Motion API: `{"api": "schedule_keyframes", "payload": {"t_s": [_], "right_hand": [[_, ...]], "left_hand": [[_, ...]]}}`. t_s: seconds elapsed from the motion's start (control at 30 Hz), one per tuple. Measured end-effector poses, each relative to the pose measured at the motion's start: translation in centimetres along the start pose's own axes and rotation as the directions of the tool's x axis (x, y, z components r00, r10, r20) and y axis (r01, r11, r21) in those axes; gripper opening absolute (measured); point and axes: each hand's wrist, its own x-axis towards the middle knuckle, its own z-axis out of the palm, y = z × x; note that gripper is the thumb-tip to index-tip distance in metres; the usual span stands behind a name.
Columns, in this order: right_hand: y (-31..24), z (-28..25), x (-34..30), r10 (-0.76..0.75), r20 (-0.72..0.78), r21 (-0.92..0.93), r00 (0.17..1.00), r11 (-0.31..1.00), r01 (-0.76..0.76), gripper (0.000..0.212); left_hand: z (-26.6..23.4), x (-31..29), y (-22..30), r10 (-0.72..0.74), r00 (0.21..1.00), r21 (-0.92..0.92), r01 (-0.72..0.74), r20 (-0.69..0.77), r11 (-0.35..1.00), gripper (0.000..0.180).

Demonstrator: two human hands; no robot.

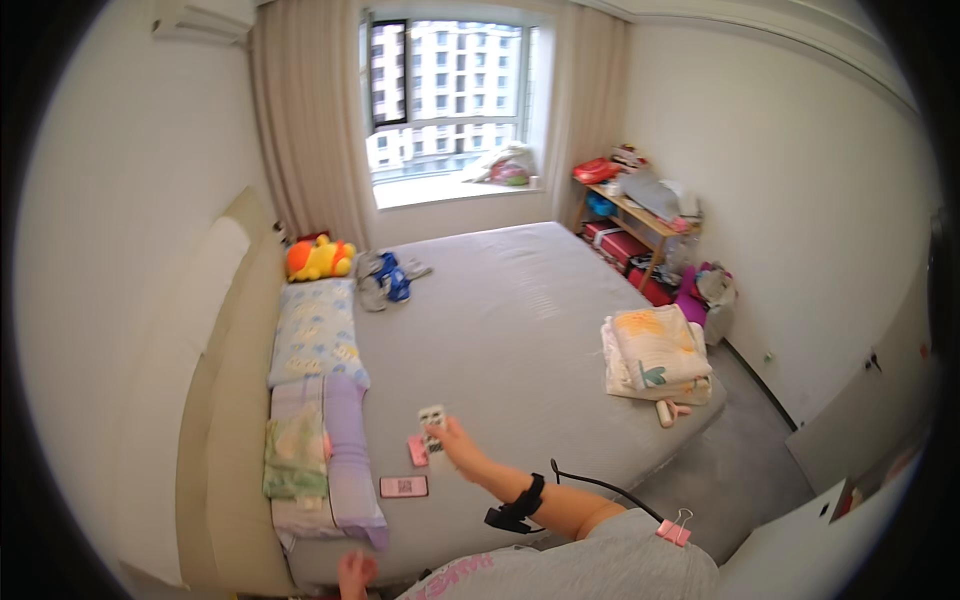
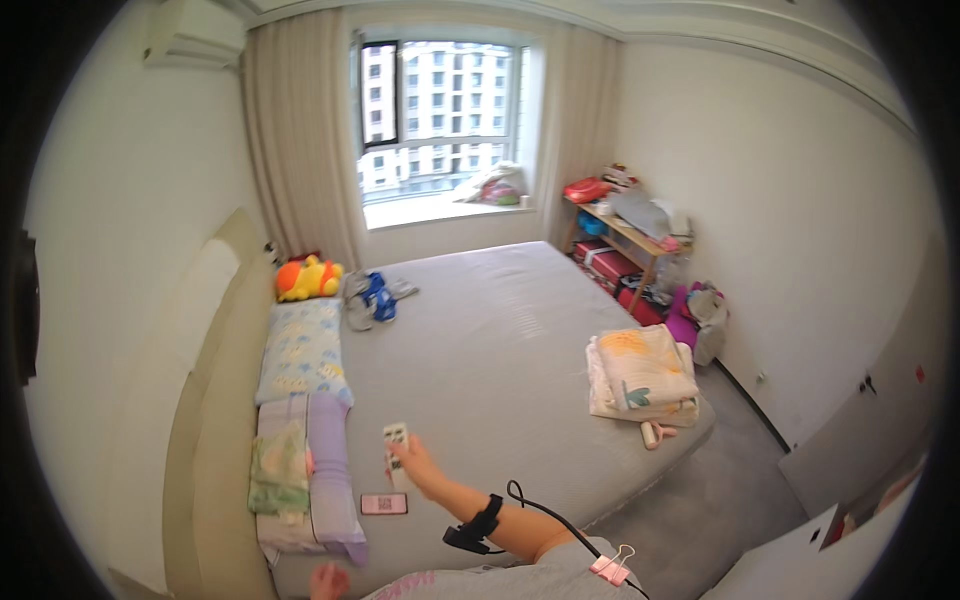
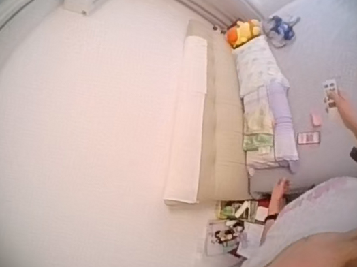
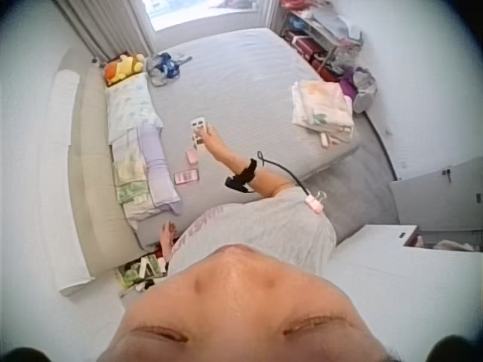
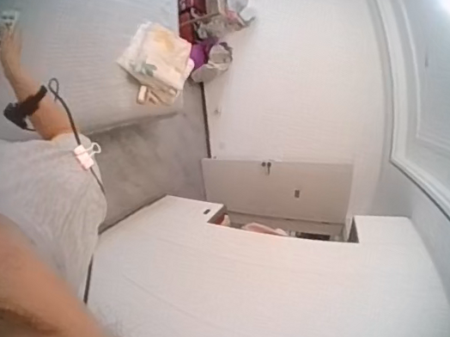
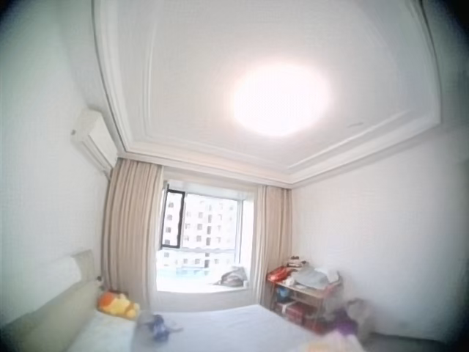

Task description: The person opens a window, then picks up and folds a striped shirt and a pair of jeans on the bed. They also handle a red pillow and a plastic bag of items before folding the clothes.

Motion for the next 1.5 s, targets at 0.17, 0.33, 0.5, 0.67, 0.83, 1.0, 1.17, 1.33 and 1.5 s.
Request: {"api": "schedule_keyframes", "payload": {"t_s": [0.17,0.33,0.5,0.67,0.83,1.0,1.17,1.33,1.5], "right_hand": [[5.7,10.2,-4.6,0.514,0.407,-0.123,0.755,0.850,-0.512,0.032],[7.7,15.3,-8.8,0.663,0.606,-0.344,0.439,0.717,-0.607,0.034],[8.5,17.6,-11.3,0.727,0.680,-0.600,0.097,0.627,-0.497,0.046],[16.3,16.8,-8.3,0.790,0.500,-0.811,0.354,0.571,-0.128,0.037],[24.4,8.8,-3.7,0.649,0.539,-0.831,0.537,0.513,0.214,0.028],[24.6,-0.4,-3.8,0.743,0.202,-0.979,0.638,0.147,0.139,0.026],[21.9,-7.8,-7.1,0.776,-0.129,-0.989,0.617,-0.057,-0.135,0.026],[20.0,-10.1,-11.4,0.763,-0.285,-0.927,0.580,-0.065,-0.370,0.026],[19.4,-13.6,-13.2,0.772,-0.268,-0.899,0.577,0.016,-0.438,0.027]], "left_hand": [[6.5,-4.9,3.8,0.165,0.980,-0.211,-0.139,0.109,0.967,0.058],[7.8,-6.1,4.2,0.031,0.997,-0.153,-0.042,-0.069,0.987,0.058],[4.0,-10.2,-1.5,-0.011,0.968,-0.336,-0.076,-0.250,0.939,0.037],[-2.7,-11.9,-12.8,-0.302,0.756,-0.559,-0.101,-0.581,0.823,0.032],[-10.0,-12.3,-22.4,-0.599,0.491,-0.764,-0.268,-0.632,0.587,0.027],[-20.3,-9.3,-29.5,-0.773,0.386,-0.843,-0.419,-0.503,0.339,0.035],[-29.8,-5.4,-32.5,-0.766,0.197,-0.728,-0.517,-0.613,0.450,0.030],[-36.1,-4.0,-32.0,-0.728,0.183,-0.690,-0.531,-0.661,0.492,0.028],[-35.7,-2.1,-31.1,-0.695,-0.048,-0.619,-0.413,-0.717,0.668,0.028]]}}
